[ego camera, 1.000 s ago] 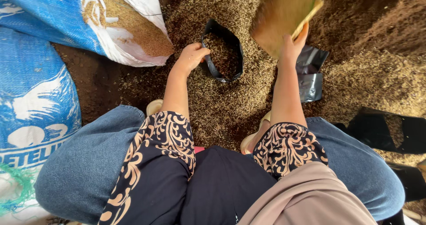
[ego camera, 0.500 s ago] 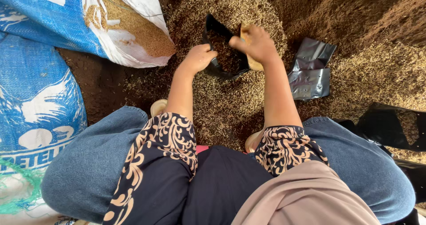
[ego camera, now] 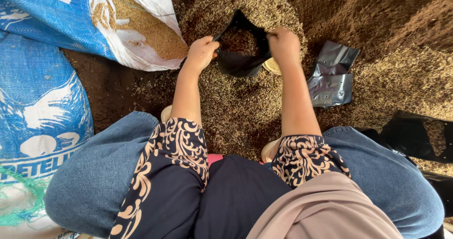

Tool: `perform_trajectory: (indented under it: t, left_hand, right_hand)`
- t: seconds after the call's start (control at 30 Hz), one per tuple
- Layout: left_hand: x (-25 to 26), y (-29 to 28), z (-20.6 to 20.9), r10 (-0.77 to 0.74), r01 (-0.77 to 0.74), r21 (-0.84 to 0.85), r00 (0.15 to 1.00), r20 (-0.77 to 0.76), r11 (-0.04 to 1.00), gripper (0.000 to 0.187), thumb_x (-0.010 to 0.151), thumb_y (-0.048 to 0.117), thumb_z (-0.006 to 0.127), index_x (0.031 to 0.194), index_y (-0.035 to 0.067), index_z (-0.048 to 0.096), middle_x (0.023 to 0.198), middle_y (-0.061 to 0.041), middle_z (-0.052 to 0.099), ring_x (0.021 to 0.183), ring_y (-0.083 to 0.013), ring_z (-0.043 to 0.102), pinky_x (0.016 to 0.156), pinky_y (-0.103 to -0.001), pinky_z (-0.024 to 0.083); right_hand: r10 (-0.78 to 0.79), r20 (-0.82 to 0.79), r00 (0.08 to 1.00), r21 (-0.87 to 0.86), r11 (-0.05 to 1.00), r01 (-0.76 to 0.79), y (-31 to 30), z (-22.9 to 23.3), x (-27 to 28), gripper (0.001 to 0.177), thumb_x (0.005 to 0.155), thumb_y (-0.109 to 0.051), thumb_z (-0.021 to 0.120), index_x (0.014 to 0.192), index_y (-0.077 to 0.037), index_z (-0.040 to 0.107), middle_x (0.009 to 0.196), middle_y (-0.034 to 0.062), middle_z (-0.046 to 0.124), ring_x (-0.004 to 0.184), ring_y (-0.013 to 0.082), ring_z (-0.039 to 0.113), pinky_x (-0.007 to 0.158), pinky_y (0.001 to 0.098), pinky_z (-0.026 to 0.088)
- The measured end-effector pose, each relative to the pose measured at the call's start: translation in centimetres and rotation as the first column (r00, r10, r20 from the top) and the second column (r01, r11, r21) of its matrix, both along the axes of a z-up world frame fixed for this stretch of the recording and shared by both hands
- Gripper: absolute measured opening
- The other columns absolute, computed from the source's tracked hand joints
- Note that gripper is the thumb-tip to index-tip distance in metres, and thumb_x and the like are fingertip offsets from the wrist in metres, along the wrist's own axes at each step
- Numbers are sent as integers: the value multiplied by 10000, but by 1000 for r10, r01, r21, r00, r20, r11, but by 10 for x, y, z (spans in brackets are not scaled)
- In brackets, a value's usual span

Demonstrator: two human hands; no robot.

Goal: The person scoops grains from a large pile using a scoop and pours them into small black plastic bags. The person then folds the top of each bag to close it and places the filled bag aside. This process is repeated for multiple bags.

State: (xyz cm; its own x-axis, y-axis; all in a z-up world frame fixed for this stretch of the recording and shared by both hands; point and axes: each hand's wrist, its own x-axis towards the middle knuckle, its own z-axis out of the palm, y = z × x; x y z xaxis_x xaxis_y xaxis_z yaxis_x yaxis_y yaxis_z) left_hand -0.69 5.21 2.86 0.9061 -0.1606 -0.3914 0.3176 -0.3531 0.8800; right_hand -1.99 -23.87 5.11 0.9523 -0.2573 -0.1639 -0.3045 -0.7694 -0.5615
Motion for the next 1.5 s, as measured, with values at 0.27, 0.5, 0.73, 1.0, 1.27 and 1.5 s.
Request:
perform_trajectory:
  t: [0.27,0.5,0.73,1.0,1.27,1.5]
  left_hand:
    - [-2,-13,27,-260,207,506,965,37,837,358,875,392,603,860,53,716,788,-128,666,748,-302,644,700,-437,498]
    - [-9,-13,59,-399,448,397,894,-204,801,317,868,324,622,812,47,765,805,-104,751,735,-238,709,749,-380,529]
    - [-17,-31,51,-524,546,140,836,-162,826,270,851,297,648,786,52,742,829,-89,793,724,-163,747,701,-313,573]
    - [-10,-29,26,-350,145,603,906,237,784,939,835,788,755,1186,-76,645,991,-208,677,885,-300,696,709,-427,567]
    - [-22,-47,37,-468,410,372,880,78,833,273,905,318,639,921,48,674,831,-151,683,754,-299,666,721,-443,521]
    - [-16,-44,3,-591,239,554,492,639,798,166,886,157,587,894,69,727,817,-96,686,721,-229,651,654,-372,500]
  right_hand:
    - [122,-122,985,-170,975,-142,-3,30,-6,348,895,-380,774,1027,-62,720,862,122,705,788,259,673,723,446,540]
    - [190,-370,909,-16,977,-211,-15,47,-17,299,859,-154,635,1156,-142,674,837,128,752,781,237,736,739,418,556]
    - [207,90,974,-159,969,-191,-17,24,-3,213,913,-191,646,1090,-80,688,937,165,730,879,360,692,770,492,534]
    - [103,-328,939,-171,971,-166,-20,36,-15,489,813,-459,825,1103,-100,665,1021,128,704,965,308,697,830,447,543]
    - [194,-96,976,-271,939,-213,-20,18,-7,250,923,-287,688,1132,-152,714,993,150,718,964,372,674,795,509,522]
    - [223,254,941,-94,974,-205,22,52,-5,367,891,-336,750,1066,-26,662,1023,155,708,907,312,708,797,443,555]
